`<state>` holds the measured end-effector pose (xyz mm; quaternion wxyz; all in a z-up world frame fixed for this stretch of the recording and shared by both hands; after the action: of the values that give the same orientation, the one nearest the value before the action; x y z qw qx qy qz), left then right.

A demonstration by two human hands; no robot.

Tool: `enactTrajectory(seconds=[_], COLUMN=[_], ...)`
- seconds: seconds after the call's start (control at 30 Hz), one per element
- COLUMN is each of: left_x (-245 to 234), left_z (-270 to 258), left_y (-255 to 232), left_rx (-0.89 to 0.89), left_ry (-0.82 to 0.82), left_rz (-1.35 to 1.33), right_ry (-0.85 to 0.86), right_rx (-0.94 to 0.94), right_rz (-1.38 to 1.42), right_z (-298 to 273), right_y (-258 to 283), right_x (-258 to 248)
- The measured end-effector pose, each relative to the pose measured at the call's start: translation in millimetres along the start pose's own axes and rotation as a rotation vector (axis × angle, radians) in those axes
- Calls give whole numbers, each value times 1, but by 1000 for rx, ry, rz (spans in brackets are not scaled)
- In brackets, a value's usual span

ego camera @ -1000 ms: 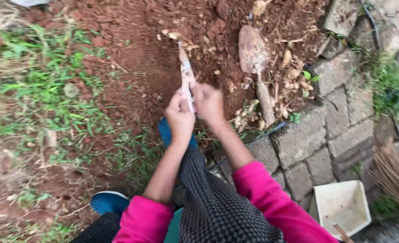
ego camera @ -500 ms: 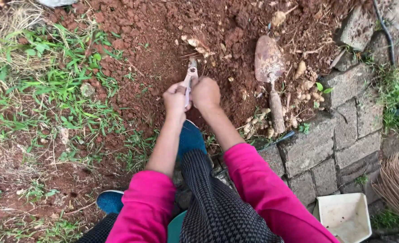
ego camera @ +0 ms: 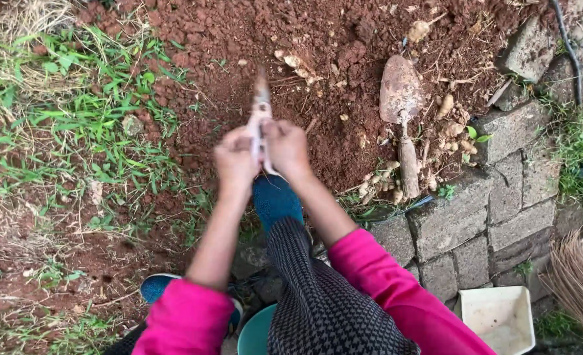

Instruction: Using a small hand shovel to dig up turmeric roots from the soil and a pair of scissors to trim them.

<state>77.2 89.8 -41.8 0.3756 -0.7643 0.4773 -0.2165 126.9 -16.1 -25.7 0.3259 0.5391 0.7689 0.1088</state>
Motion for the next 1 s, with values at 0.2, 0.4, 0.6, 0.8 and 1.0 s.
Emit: enactTrajectory(seconds=[0.2,0.4,0.6,0.8,1.0], left_x=[42,10,-68,2,15], left_z=[64,48,34,54,115], left_y=[26,13,-51,-17,-67], left_rx=[77,268,619,137,248], left_ry=[-24,-114,-119,-66,-110], left_rz=[112,222,20,283,311], right_ry=[-125,51,-99,114,50], right_rx=[121,74,-767,66,46], right_rz=[-8,118,-80,235,229], right_z=[45,38,10,52,79], right_y=[17,7,63,25,81], right_x=[0,16,88,25,34])
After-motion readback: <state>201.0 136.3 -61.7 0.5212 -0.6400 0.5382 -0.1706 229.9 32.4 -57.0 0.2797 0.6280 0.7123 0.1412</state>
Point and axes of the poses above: each hand's wrist, its own z-axis towards the middle knuckle, its own x-axis out of the palm, y = z × x, the point moved 1 cm from there along z, towards the middle knuckle, and after that the axes turned 9 degrees about x, right-handed, at the moved point
